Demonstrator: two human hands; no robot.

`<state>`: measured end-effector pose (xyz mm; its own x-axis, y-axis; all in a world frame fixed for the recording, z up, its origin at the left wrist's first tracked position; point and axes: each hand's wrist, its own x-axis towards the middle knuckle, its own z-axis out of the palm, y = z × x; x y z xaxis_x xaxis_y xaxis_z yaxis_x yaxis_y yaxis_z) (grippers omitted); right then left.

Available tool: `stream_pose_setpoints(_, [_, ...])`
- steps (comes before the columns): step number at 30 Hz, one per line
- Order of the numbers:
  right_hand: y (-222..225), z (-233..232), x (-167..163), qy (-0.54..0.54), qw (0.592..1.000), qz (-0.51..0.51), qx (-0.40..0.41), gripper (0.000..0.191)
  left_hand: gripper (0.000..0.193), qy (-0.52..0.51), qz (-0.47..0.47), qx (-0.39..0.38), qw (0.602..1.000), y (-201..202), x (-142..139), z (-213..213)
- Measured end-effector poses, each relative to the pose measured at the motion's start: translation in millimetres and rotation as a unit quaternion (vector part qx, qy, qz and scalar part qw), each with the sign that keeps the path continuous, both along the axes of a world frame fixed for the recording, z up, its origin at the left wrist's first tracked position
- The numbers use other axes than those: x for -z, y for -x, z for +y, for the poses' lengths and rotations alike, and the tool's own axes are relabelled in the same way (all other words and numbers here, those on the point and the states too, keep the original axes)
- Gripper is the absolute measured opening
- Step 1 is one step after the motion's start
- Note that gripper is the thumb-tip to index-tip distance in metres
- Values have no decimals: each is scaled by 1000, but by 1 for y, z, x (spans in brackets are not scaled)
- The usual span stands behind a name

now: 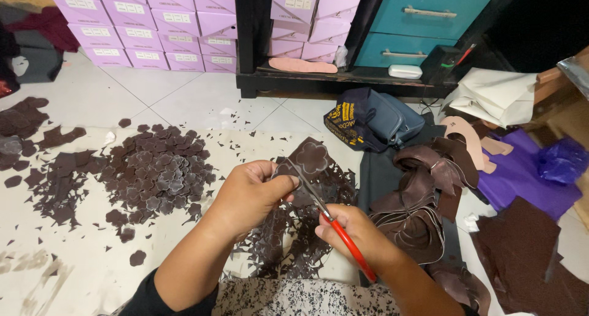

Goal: The person sits on the floor and uses red-handled scissors to cut flower-shaped pieces from a brown sheet of material. Cut pieces accumulate on the floor to the left while offcuts fall nearby.

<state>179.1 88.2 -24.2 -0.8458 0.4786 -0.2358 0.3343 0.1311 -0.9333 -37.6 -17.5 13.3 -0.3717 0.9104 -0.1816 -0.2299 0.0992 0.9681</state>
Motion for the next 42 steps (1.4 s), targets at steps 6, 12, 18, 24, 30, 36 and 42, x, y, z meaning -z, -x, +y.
stream_pose_setpoints(6, [1, 1, 1, -6, 1000, -1, 7, 20, 12, -27, 6, 14, 1000, 3, 5, 0])
stream_pose_setpoints(12, [0, -2, -6, 6, 1000, -2, 7, 18, 11, -108, 5, 21, 994, 6, 14, 4])
stream_pose_setpoints(18, [1, -6, -9, -10, 1000, 22, -4, 19, 8, -82, -40, 26, 995, 1, 15, 5])
stream_pose_setpoints(24, [5, -11, 0, -19, 996, 76, 45, 16, 8, -74, -117, -30, 990, -14, 9, 9])
stream_pose_setpoints(30, [9, -17, 5, -8, 992, 67, 104, 12, 8, -81, -152, -51, 984, -24, 9, 11])
stream_pose_setpoints(36, [7, -12, 8, -21, 994, 46, 96, 13, 7, -65, -147, -47, 986, -21, 7, 10])
stream_pose_setpoints(42, [5, -6, 10, 5, 996, 69, 65, 18, 11, -39, -143, -2, 989, -6, 6, 7])
